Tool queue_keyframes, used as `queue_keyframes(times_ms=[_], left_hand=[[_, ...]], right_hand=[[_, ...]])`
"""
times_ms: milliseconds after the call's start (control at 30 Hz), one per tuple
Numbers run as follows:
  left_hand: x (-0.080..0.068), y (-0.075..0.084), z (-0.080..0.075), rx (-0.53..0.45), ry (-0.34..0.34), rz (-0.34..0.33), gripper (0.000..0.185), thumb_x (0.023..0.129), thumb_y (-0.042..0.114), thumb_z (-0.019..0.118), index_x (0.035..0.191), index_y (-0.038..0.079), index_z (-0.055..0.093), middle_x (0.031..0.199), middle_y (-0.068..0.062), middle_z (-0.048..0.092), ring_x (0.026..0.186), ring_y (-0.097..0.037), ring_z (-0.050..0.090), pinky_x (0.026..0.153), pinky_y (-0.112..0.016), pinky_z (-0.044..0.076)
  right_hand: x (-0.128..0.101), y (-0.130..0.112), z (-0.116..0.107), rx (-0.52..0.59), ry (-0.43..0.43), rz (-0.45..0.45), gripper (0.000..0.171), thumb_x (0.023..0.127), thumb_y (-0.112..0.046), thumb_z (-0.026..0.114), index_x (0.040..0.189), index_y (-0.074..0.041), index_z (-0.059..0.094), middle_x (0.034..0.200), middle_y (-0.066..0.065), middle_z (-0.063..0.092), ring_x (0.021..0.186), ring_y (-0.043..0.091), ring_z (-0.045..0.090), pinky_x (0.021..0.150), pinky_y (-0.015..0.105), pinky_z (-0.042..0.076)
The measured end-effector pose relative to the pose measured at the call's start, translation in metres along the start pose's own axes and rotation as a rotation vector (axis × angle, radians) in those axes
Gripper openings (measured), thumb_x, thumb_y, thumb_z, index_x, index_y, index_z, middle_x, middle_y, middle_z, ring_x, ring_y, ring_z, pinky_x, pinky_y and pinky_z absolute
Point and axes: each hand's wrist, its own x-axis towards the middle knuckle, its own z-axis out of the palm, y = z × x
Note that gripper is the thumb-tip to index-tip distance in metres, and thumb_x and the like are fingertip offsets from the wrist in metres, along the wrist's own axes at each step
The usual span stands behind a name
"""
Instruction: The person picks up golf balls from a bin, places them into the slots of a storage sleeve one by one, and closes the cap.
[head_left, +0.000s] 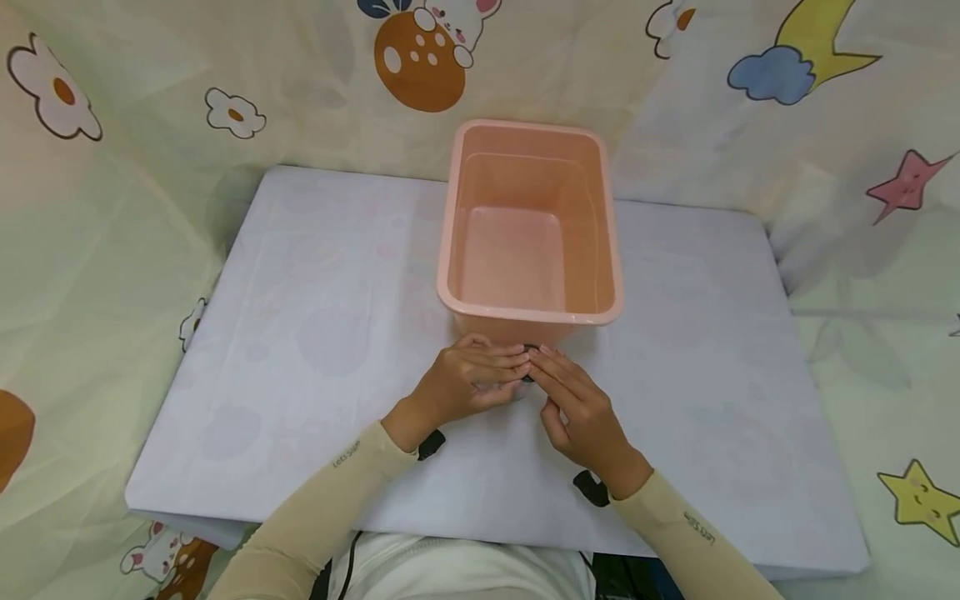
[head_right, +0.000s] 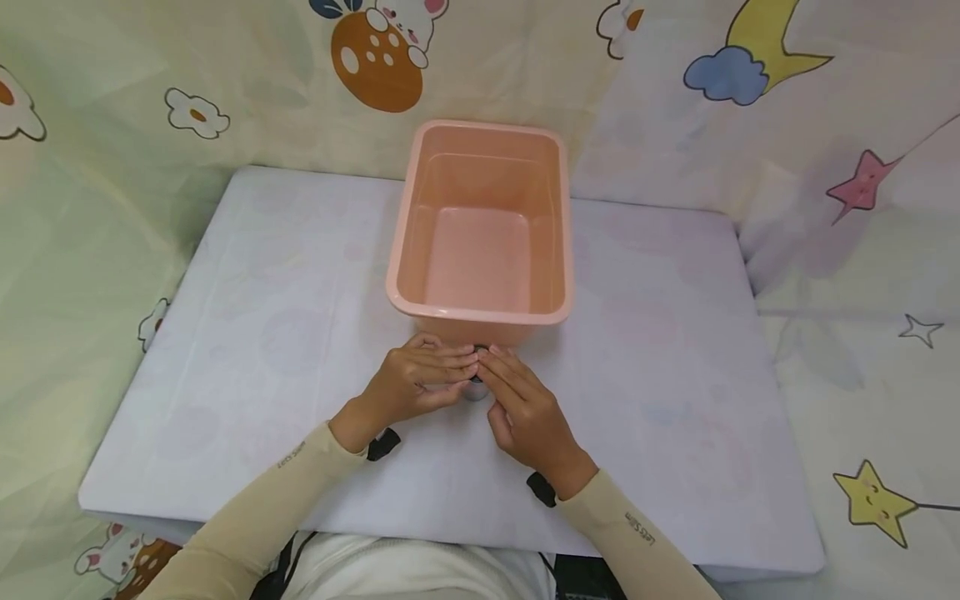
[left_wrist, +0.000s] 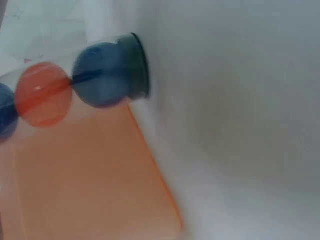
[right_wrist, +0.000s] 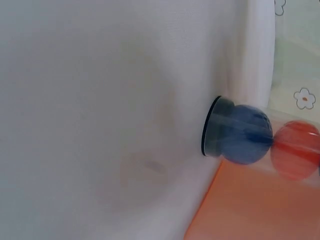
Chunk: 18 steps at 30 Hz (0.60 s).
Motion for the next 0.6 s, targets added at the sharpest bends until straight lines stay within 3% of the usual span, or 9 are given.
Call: queue_keyframes(times_ms=[100, 200, 400, 600], left_hand=[[0.001, 0.003, 0.001, 0.013, -0.002, -0.030, 0.033, 0.079, 0.004, 0.093, 0.111, 0.003, 0.085, 0.107, -0.006, 0.081, 0.106, -0.018, 0.079, 0.087, -0.033, 0.060], [0.002, 0.004, 0.003, 0.025, -0.002, -0.042, 0.031, 0.079, 0.005, 0.094, 0.109, 0.004, 0.085, 0.106, -0.006, 0.081, 0.105, -0.018, 0.080, 0.086, -0.033, 0.059], [-0.003, 0.004, 0.009, -0.016, 0.006, -0.083, 0.032, 0.081, 0.004, 0.094, 0.111, 0.003, 0.085, 0.108, -0.008, 0.080, 0.107, -0.020, 0.079, 0.087, -0.034, 0.060], [-0.012, 0.006, 0.014, -0.069, 0.018, -0.100, 0.038, 0.077, 0.001, 0.095, 0.113, -0.001, 0.083, 0.117, -0.014, 0.079, 0.113, -0.025, 0.077, 0.098, -0.036, 0.060]], right_hand=[[-0.001, 0.000, 0.001, 0.018, 0.028, -0.003, 0.050, 0.086, 0.011, 0.045, 0.129, 0.013, 0.071, 0.135, 0.025, 0.072, 0.139, 0.031, 0.062, 0.122, 0.035, 0.041], [0.000, 0.001, 0.002, 0.009, 0.045, 0.012, 0.052, 0.083, 0.012, 0.043, 0.126, 0.013, 0.073, 0.131, 0.025, 0.073, 0.135, 0.032, 0.065, 0.122, 0.036, 0.040], [-0.006, 0.000, 0.006, -0.006, 0.037, 0.044, 0.054, 0.081, 0.013, 0.043, 0.126, 0.014, 0.073, 0.130, 0.027, 0.073, 0.131, 0.037, 0.068, 0.122, 0.037, 0.040], [-0.017, -0.003, 0.007, -0.003, 0.003, 0.057, 0.050, 0.088, 0.012, 0.045, 0.133, 0.014, 0.069, 0.139, 0.028, 0.068, 0.142, 0.032, 0.060, 0.125, 0.040, 0.037]])
